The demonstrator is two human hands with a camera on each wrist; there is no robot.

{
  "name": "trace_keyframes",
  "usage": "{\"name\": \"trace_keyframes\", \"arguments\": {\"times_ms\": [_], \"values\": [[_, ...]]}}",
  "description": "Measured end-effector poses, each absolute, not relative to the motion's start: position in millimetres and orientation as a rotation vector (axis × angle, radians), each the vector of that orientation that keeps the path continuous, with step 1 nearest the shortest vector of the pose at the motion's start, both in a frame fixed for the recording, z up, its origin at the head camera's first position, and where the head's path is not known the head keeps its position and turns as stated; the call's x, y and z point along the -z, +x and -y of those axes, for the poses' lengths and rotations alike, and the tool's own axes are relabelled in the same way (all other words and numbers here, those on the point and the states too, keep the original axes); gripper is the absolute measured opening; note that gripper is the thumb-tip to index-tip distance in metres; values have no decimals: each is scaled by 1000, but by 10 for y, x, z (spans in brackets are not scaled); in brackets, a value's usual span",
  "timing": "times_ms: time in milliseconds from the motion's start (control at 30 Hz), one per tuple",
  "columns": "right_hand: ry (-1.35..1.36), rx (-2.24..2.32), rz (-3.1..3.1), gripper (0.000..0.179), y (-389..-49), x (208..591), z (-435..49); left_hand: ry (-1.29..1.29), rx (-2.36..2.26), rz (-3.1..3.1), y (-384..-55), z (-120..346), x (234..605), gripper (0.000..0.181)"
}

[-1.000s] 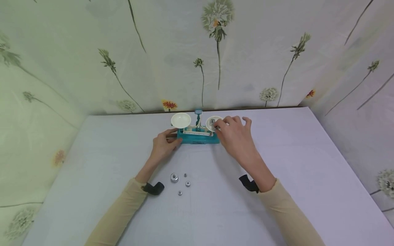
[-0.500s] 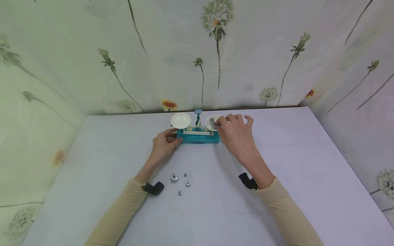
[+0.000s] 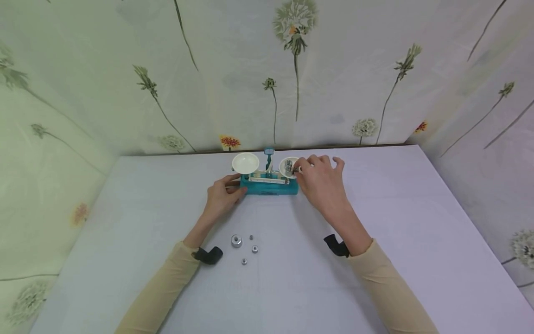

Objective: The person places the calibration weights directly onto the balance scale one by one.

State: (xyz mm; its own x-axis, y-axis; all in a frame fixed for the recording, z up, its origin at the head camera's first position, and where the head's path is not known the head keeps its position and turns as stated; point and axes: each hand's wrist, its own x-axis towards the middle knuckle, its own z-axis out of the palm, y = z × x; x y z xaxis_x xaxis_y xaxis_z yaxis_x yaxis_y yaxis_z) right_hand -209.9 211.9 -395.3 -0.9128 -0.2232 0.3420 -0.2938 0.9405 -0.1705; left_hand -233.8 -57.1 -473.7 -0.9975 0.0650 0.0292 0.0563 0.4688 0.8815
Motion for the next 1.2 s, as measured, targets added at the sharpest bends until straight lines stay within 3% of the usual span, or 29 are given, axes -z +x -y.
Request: {"name": "trace_keyframes", "arguments": {"times_ms": [1200], "values": [[447,-279,2805,23,-1722,3955,-2013,109,-1598,-2684,-2338,566,4766,49]]}}
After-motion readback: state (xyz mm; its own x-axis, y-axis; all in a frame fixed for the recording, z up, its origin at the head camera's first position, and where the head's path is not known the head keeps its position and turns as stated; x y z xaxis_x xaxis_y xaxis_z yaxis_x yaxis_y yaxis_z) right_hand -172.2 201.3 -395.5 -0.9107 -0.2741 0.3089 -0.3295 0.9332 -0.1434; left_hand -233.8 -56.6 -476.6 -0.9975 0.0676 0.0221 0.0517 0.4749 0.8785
